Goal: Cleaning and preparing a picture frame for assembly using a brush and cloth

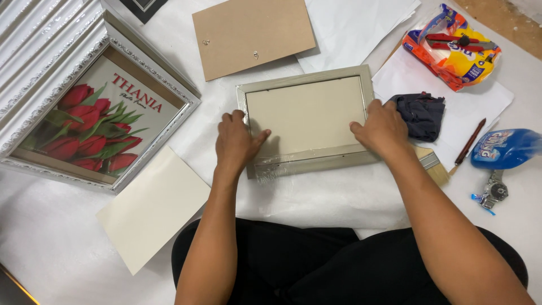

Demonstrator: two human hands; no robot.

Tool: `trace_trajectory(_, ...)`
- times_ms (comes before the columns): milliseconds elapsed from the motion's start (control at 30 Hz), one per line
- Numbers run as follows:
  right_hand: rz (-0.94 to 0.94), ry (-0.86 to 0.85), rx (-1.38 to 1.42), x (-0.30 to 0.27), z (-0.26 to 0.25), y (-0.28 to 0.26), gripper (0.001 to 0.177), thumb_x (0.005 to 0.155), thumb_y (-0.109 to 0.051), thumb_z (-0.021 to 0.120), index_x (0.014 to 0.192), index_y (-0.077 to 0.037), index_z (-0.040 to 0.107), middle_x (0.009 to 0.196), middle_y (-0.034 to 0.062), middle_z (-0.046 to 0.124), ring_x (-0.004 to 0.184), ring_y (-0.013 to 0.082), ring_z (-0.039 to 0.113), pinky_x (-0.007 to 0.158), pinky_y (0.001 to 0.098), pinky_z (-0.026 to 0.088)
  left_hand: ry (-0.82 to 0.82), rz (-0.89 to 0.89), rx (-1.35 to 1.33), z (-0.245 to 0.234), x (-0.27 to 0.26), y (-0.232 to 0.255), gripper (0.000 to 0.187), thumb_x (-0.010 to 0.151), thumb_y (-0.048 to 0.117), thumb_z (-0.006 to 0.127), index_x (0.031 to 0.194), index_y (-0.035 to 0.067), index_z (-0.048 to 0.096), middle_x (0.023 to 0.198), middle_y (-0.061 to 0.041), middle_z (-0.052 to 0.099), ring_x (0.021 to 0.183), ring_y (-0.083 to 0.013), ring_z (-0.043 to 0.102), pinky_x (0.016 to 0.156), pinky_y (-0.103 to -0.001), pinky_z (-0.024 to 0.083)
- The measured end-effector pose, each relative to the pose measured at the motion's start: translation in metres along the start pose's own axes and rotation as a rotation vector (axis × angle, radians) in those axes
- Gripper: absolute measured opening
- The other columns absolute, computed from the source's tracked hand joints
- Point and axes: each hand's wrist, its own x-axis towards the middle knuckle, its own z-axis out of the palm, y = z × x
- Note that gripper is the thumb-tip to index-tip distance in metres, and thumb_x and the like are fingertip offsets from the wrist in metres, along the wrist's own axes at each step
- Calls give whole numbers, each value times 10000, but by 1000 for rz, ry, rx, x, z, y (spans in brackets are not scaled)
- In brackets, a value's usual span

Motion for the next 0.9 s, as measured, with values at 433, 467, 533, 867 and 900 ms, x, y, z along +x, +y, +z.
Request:
trace_trajectory(433,-248,-386,-72,-36,-5,-48,369,881,-203,532,1096,-76,804,996,231,773,1018,429,723,869,508,559,-439,311,261,31,-28,36,469,942,396,629,1303,98,662,1158,-220,710,1123,-413,685,935,-514,554)
trace_trajectory(467,-248,-387,-73,-37,-5,-47,369,881,-203,532,1096,-76,804,996,231,773,1018,429,723,869,508,559,-439,311,261,36,-26,33,469,942,396,629,1303,98,662,1158,-220,710,1123,-413,685,935,-514,554)
trace_trajectory(533,-221,-426,-160,-39,-4,-45,324,848,-237,570,972,-108,840,927,202,790,968,405,739,817,482,570,-448,295,269,45,-23,28,430,923,384,662,1254,113,700,1127,-212,728,1081,-399,710,911,-501,573)
trace_trajectory(867,-234,-354,-158,-31,-15,-39,381,827,-258,541,999,-75,828,956,227,785,998,450,720,848,514,566,-137,674,544,133,-128,79,217,867,240,650,954,45,688,754,-86,641,672,-260,676,522,-353,521)
trace_trajectory(900,-238,-333,-151,-34,-23,-42,392,832,-273,542,1021,-74,822,971,218,788,1018,440,718,876,511,561,-111,684,658,135,-130,80,196,869,218,646,939,39,687,745,-88,623,653,-242,649,506,-326,490)
